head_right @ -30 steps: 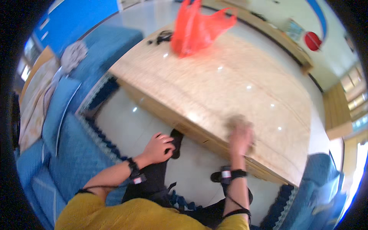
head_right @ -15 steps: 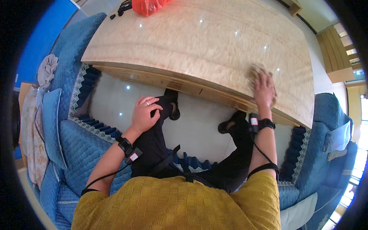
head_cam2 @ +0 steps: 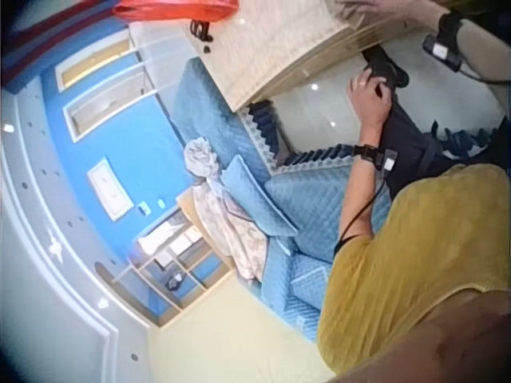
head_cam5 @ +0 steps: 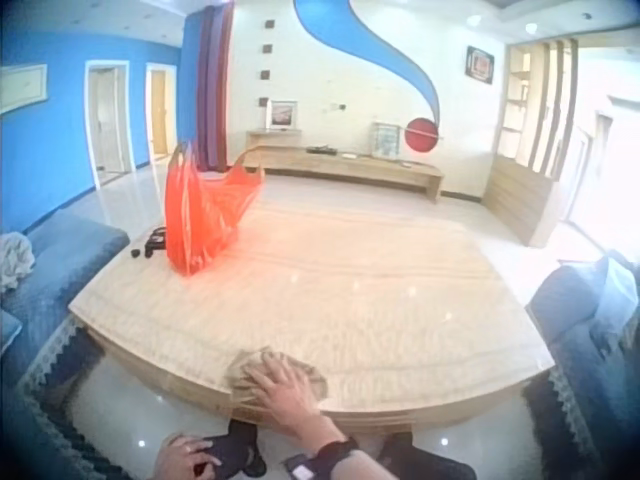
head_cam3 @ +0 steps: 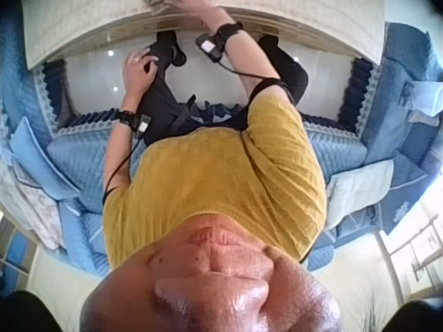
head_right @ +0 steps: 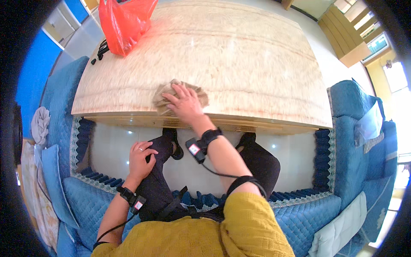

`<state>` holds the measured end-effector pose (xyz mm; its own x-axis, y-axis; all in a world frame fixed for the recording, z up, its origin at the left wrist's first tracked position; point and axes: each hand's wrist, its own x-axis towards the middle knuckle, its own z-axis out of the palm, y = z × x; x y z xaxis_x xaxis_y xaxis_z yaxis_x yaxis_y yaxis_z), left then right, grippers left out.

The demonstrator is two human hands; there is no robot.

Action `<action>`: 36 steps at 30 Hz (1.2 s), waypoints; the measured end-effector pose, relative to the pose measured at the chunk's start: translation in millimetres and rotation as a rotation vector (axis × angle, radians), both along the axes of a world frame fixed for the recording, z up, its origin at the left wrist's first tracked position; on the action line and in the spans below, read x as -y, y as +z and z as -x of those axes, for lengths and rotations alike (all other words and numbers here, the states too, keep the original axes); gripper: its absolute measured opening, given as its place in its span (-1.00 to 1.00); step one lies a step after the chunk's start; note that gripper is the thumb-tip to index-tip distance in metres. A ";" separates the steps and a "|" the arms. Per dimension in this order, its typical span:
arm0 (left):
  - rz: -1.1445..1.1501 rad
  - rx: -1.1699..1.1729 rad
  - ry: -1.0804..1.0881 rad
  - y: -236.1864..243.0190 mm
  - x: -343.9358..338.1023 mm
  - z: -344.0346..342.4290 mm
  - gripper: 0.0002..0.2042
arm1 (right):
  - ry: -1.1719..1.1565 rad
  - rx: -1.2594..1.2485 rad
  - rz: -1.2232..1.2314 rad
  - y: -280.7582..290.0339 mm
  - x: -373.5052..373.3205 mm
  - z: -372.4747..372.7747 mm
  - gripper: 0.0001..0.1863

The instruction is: The recorder uses a cloth to wipe down a large wooden desk and then a marble-topped coffee table.

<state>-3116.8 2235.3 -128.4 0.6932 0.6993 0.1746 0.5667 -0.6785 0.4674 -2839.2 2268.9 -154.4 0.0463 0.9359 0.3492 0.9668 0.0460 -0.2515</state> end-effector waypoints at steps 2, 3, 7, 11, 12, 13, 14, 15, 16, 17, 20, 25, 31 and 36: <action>-0.005 -0.015 0.030 -0.3 2.2 7.6 -0.91 | -0.042 0.026 0.119 10.2 10.2 -26.8 -0.54; -0.014 -0.002 0.020 0.6 1.6 2.5 -0.91 | -0.093 0.109 0.060 1.5 20.9 -62.7 -0.53; -0.029 0.026 0.005 1.9 -4.2 -0.1 -0.93 | -0.535 0.137 0.134 -2.1 97.0 -168.2 -0.47; -0.009 0.063 -0.014 3.8 -10.0 -7.3 -0.93 | -0.745 0.076 0.195 1.5 159.3 -206.5 -0.49; -0.024 0.078 -0.023 3.0 -10.8 -9.9 -0.94 | -0.792 0.090 0.197 0.3 159.4 -201.6 -0.49; -0.047 0.094 -0.032 2.1 -12.3 -11.9 -0.94 | -0.787 0.092 0.203 2.1 153.0 -189.7 -0.49; -0.049 0.112 -0.024 0.5 -11.6 -13.0 -0.93 | -0.823 0.099 0.259 2.6 145.2 -175.5 -0.49; -0.052 0.112 -0.022 -0.5 -10.3 -10.3 -0.93 | -0.859 0.102 0.308 3.6 133.9 -160.9 -0.49; -0.048 0.111 -0.032 -2.1 -10.7 -15.9 -0.93 | -0.781 0.134 0.212 -5.1 131.4 -157.8 -0.50; -0.050 0.094 -0.027 -4.2 -11.6 -15.7 -0.92 | -0.698 0.149 0.194 -7.1 120.4 -134.8 -0.52; -0.058 0.051 0.004 -8.9 -10.3 0.1 -0.92 | -0.421 -0.001 0.162 20.5 90.4 -48.2 -0.57; -0.065 0.105 0.012 -11.5 -4.6 -3.8 -0.92 | -0.373 -0.652 0.060 47.6 69.9 -53.8 -0.68; -0.105 0.202 0.054 -17.0 -7.2 9.0 -0.91 | -0.504 -1.437 -0.163 93.1 90.2 -89.1 -0.56; -0.051 0.154 0.086 -17.5 -5.4 14.7 -0.92 | -0.855 -0.911 -0.136 53.7 101.0 -110.7 -0.42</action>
<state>-3131.5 2240.7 -146.0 0.5934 0.7423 0.3112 0.5481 -0.6558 0.5191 -2728.5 2167.9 -100.7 0.8939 0.4467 -0.0373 0.1782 -0.4305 -0.8848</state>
